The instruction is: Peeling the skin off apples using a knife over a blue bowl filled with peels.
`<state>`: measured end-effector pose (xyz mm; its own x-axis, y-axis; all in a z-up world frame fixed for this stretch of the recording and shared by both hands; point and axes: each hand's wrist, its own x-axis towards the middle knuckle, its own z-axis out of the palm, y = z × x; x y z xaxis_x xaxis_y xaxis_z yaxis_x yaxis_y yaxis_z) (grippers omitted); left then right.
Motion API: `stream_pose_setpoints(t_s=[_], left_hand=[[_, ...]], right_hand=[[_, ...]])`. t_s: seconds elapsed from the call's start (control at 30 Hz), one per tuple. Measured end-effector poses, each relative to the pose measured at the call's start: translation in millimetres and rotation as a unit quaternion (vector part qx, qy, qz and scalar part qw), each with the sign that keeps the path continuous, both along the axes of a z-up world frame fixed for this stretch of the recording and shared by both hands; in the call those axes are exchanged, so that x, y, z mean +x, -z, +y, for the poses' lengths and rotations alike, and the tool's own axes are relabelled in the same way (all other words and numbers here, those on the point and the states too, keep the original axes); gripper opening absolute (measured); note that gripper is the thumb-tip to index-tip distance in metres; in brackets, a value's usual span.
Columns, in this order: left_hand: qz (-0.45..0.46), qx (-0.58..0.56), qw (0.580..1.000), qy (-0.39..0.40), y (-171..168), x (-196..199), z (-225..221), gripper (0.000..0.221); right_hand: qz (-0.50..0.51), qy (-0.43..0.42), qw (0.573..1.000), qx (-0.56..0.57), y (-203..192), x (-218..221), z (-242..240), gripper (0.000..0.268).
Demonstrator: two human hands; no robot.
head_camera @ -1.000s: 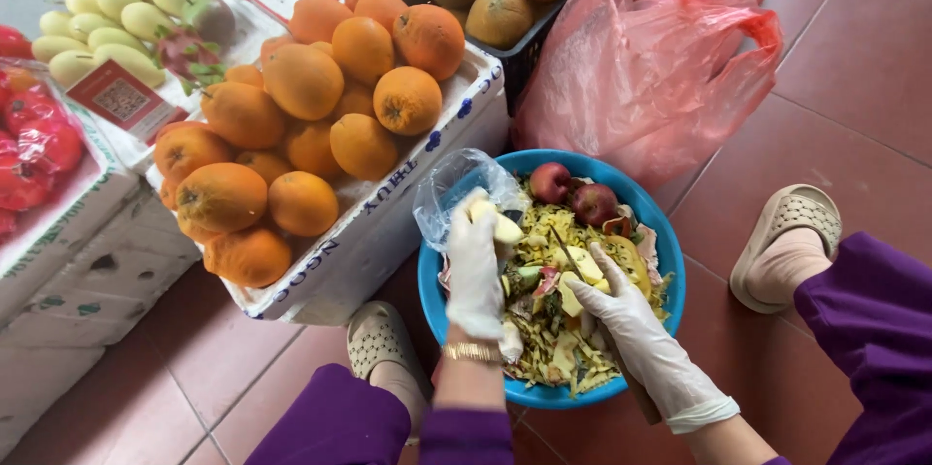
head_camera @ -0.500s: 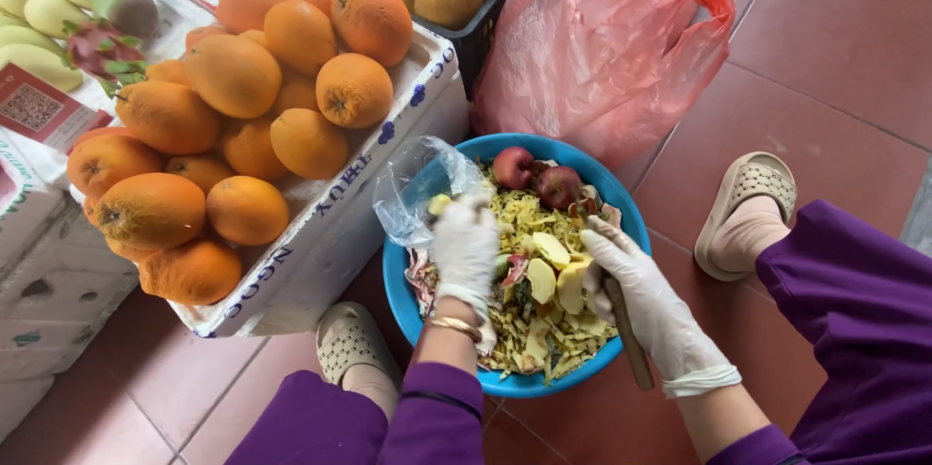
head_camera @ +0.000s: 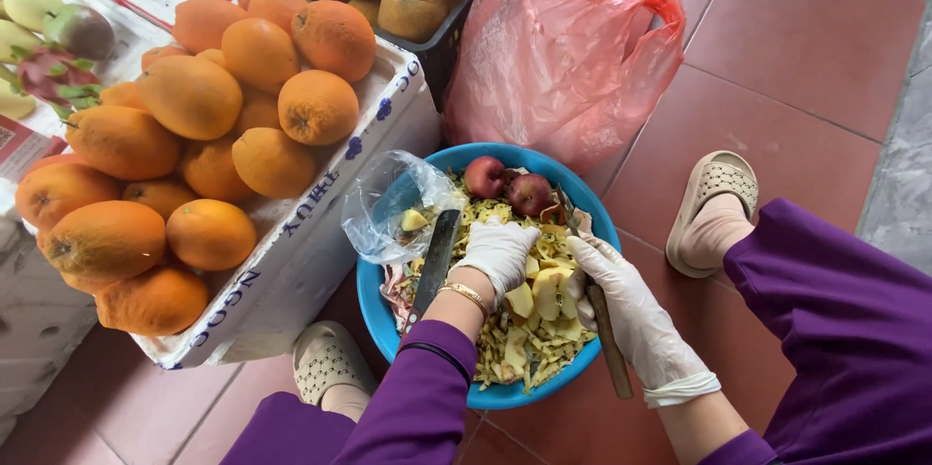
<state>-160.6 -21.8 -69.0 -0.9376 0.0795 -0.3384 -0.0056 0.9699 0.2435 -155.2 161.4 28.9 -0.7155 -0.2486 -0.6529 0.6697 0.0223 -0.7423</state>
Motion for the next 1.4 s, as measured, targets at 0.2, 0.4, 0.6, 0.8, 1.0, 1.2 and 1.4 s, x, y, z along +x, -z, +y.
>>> stream_pose_setpoints(t_s=[0.2, 0.4, 0.6, 0.8, 1.0, 1.2, 1.4], left_hand=[[0.000, 0.004, 1.000, 0.007, -5, -3, -12, 0.040], [-0.001, 0.048, 0.998, -0.033, 1, -1, -22, 0.037], [-0.002, 0.084, 0.994, -0.074, 6, 8, -29, 0.040], [0.046, 0.605, 0.679, -0.413, -30, 60, -17, 0.044], [0.087, 0.869, 0.333, -0.356, -68, 105, -2, 0.053], [0.111, 0.861, 0.341, -0.362, -88, 126, 8, 0.051], [0.131, 0.854, 0.346, -0.366, -103, 137, 17, 0.049]], right_hand=[[-0.009, 0.011, 1.000, -0.010, -2, 1, 0, 0.036], [-0.003, 0.011, 1.000, -0.003, -14, 3, -2, 0.037], [0.001, 0.011, 1.000, -0.005, -9, 5, -1, 0.032], [0.072, -0.039, 0.990, -0.112, -15, 13, 0, 0.036], [0.029, -0.162, 0.970, -0.179, -22, 36, -6, 0.064], [0.134, -0.330, 0.932, 0.072, -58, 64, -24, 0.082], [0.198, -0.332, 0.919, 0.084, -53, 65, -17, 0.080]])
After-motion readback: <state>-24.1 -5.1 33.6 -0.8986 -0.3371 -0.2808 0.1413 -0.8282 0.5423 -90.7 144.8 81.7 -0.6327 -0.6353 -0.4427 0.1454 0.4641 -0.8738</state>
